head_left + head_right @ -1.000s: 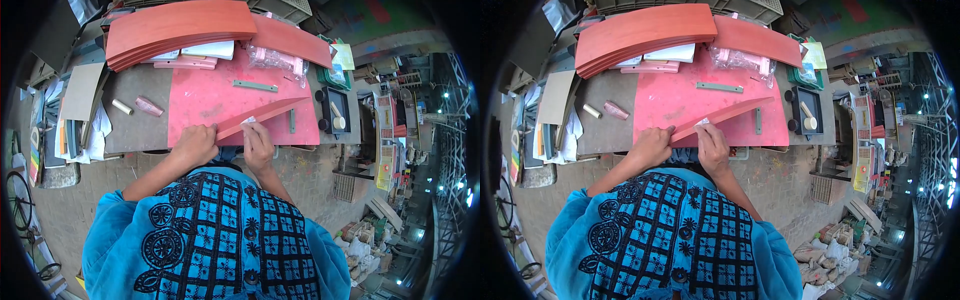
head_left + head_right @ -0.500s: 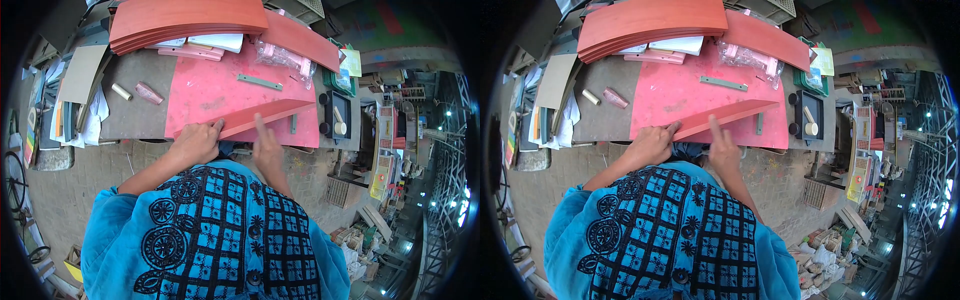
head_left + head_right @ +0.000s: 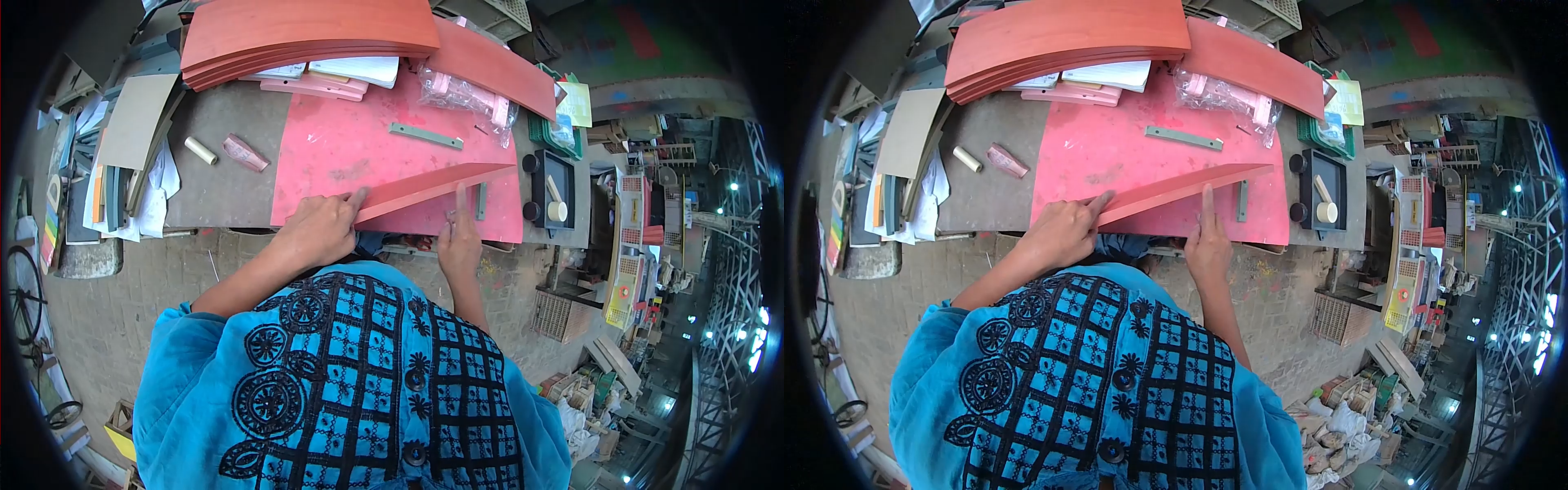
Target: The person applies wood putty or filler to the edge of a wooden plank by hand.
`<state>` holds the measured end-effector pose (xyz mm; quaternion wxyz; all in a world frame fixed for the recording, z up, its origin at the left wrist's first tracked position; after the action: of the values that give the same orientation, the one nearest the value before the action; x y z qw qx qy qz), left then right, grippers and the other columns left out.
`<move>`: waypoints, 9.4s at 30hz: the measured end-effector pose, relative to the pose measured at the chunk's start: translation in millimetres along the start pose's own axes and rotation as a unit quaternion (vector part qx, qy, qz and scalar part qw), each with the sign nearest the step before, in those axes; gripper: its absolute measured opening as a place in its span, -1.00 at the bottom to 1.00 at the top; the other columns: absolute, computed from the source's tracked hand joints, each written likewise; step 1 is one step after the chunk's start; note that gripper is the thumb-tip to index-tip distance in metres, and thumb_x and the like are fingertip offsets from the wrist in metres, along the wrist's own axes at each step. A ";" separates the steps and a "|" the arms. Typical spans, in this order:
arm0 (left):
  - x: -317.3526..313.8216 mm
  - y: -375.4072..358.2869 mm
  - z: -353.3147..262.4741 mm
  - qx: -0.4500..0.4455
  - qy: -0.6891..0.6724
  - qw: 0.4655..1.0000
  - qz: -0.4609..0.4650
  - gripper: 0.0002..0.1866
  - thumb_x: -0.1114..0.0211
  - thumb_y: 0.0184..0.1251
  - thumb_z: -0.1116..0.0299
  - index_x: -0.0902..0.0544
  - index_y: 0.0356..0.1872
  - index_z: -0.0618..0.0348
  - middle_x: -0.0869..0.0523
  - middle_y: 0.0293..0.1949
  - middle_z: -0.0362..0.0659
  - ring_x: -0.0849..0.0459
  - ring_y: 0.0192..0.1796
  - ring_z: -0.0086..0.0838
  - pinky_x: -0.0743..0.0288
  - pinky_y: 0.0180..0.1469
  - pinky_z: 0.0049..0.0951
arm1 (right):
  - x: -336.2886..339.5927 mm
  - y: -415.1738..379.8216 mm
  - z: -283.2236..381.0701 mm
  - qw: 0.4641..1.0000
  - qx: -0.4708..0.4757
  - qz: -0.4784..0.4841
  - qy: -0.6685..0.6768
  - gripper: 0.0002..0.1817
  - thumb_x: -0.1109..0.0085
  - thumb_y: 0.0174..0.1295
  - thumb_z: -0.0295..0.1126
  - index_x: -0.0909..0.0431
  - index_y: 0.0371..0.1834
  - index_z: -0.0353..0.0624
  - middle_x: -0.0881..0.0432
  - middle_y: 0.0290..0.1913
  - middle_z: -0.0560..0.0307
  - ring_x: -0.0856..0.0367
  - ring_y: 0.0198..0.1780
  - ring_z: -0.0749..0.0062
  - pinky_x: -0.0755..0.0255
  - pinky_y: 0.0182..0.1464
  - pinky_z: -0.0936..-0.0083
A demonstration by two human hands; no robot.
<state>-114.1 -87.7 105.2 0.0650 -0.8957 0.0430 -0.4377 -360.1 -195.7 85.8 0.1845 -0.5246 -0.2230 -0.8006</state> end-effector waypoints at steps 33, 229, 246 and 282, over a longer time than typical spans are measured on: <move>13.2 -38.9 15.1 -0.104 0.030 0.991 -0.078 -0.26 -0.27 0.14 0.52 -0.40 0.43 -0.20 -0.66 0.09 0.12 -0.75 -0.07 -0.01 -0.68 -0.10 -0.12 | -10.2 11.1 1.4 0.994 -0.069 0.034 0.083 -0.12 0.00 0.14 -0.60 -0.02 0.61 0.04 -0.39 0.41 -0.24 -0.59 0.11 -0.24 -0.53 0.10 0.10; -24.7 96.9 -60.9 0.142 0.101 0.985 0.011 -0.48 -0.26 -0.13 0.32 -0.76 0.01 0.05 -0.73 -0.39 0.16 -0.73 -0.25 0.08 -0.60 -0.03 -0.06 | 22.1 85.4 -160.7 0.931 0.117 -0.256 0.230 -0.67 -0.10 0.13 -0.67 -0.73 -0.10 -0.12 -0.64 -0.13 0.13 -0.60 -0.07 0.19 -0.43 0.00 0.31; -33.6 92.6 -69.5 0.153 0.121 0.981 -0.014 -0.44 -0.24 -0.24 0.33 -0.76 -0.03 0.06 -0.75 -0.34 0.12 -0.74 -0.26 0.01 -0.62 -0.07 -0.14 | -6.1 95.8 -195.0 0.863 0.054 -0.156 0.478 -0.67 -0.14 0.22 -0.69 -0.74 -0.04 -0.11 -0.61 -0.14 0.10 -0.64 -0.13 0.29 -0.55 -0.13 0.43; -53.0 82.4 -49.8 0.017 0.109 0.994 -0.007 -0.56 -0.14 0.08 0.30 -0.63 -0.05 0.36 -0.72 -0.37 0.22 -0.73 -0.29 0.10 -0.60 -0.16 0.05 | 14.1 44.0 -80.5 0.976 -0.013 -0.219 0.000 -0.67 -0.18 0.30 -0.43 -0.64 0.13 -0.10 -0.59 0.01 0.09 -0.51 0.00 0.15 -0.33 -0.02 0.20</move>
<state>-187.6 -165.9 81.5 0.0722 -0.8415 0.0366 -0.5341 -403.2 -277.5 77.8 -0.0024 -0.4654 -0.3218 -0.8245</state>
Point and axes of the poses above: each hand's wrist, its own y-axis towards the middle knuckle, its own x-axis out of the back of the hand, z = x × y, the point moved 1 cm from there along y, towards the middle knuckle
